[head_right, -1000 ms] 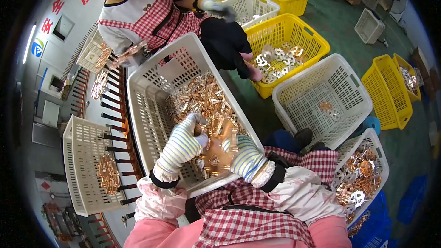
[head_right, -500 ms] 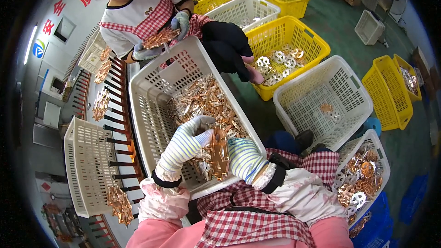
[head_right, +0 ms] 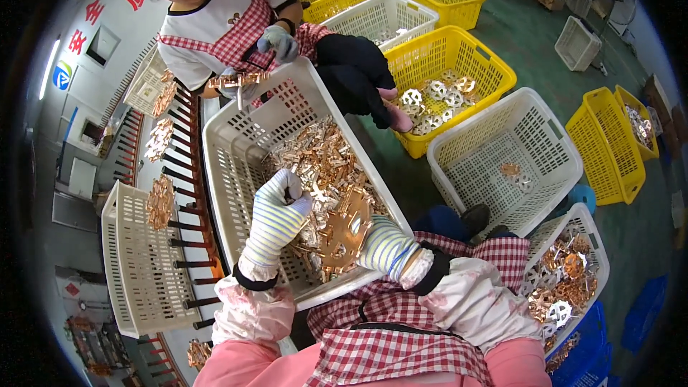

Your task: Sorting small gold-colored mechanical gear components between plastic storage bins.

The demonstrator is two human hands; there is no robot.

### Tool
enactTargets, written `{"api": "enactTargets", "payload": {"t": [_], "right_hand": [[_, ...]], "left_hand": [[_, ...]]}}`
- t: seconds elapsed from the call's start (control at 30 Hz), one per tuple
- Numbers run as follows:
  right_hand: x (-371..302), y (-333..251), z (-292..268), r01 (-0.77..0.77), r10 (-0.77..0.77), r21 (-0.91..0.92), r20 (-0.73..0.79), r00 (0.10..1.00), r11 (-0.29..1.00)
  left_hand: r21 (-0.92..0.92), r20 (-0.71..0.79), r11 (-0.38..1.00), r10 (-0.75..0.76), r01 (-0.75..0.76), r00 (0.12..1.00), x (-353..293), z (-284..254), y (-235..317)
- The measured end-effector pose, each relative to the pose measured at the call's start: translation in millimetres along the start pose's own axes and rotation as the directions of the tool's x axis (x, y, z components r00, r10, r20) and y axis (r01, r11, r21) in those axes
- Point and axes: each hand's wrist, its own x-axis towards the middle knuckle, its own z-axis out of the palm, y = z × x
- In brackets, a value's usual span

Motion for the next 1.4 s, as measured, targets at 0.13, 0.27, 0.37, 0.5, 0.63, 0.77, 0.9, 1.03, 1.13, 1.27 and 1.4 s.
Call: {"api": "enactTargets", "payload": {"t": [0.13, 0.27, 0.37, 0.5, 0.63, 0.77, 0.9, 1.03, 1.13, 1.27, 1.4], "right_hand": [[3.3, 25.3, 46.6, 0.084, -0.094, -0.080, -0.128, 0.987, 0.993], [-5.4, 31.3, 54.4, 0.052, -0.057, -0.044, -0.128, 0.990, 0.998], [-1.8, 17.2, 32.8, 0.008, 0.003, 0.106, -0.103, 0.995, 0.994], [3.2, -1.5, 12.8, -0.047, 0.057, 0.228, -0.039, 0.998, 0.973], [2.9, 10.7, 25.9, -0.081, 0.079, 0.139, 0.021, 0.997, 0.987], [-8.9, 49.3, 54.7, -0.099, 0.087, 0.077, 0.150, 0.985, 0.992], [5.7, 39.1, 38.3, 0.119, -0.118, -0.008, 0.042, 0.992, 0.993], [20.7, -3.4, -0.4, -0.030, 0.093, 0.261, -0.230, 0.969, 0.965], [18.8, 0.4, -33.6, 0.221, -0.508, -0.579, -0.396, 0.765, 0.785], [-15.2, 32.1, -7.3, -0.044, -0.468, -0.698, -0.524, 0.711, 0.714], [-6.6, 23.3, -87.7, -0.218, 0.113, -0.125, -0.562, 0.820, 0.968]], "left_hand": [[-0.195, 0.207, 0.971, -0.098, 0.139, 0.974, -4.9, 20.0, 12.2], [-0.006, 0.309, 0.996, -0.077, 0.083, 0.948, -2.2, 27.4, -1.4], [-0.062, 0.300, 0.992, -0.089, 0.112, 0.950, -1.5, 23.9, -0.7], [-0.041, 0.316, 0.994, -0.087, 0.105, 0.945, -3.0, 17.0, 5.1], [0.027, 0.347, 0.996, -0.086, 0.081, 0.934, 2.1, 11.1, 1.3], [0.026, 0.281, 0.999, -0.026, 0.019, 0.959, 1.3, 14.7, 12.7], [-0.169, 0.022, 0.986, -0.003, 0.006, 1.000, 0.4, -4.4, 1.9], [-0.103, -0.086, 0.990, -0.107, 0.098, 0.991, 8.5, -15.8, -18.2], [-0.179, -0.164, 0.975, -0.160, 0.130, 0.973, 11.7, -19.9, -13.6], [-0.095, -0.063, 0.971, -0.225, 0.219, 0.972, 3.3, -35.3, -32.1], [-0.314, -0.287, 0.949, -0.078, -0.017, 0.955, 17.4, -33.2, -26.4]]}}
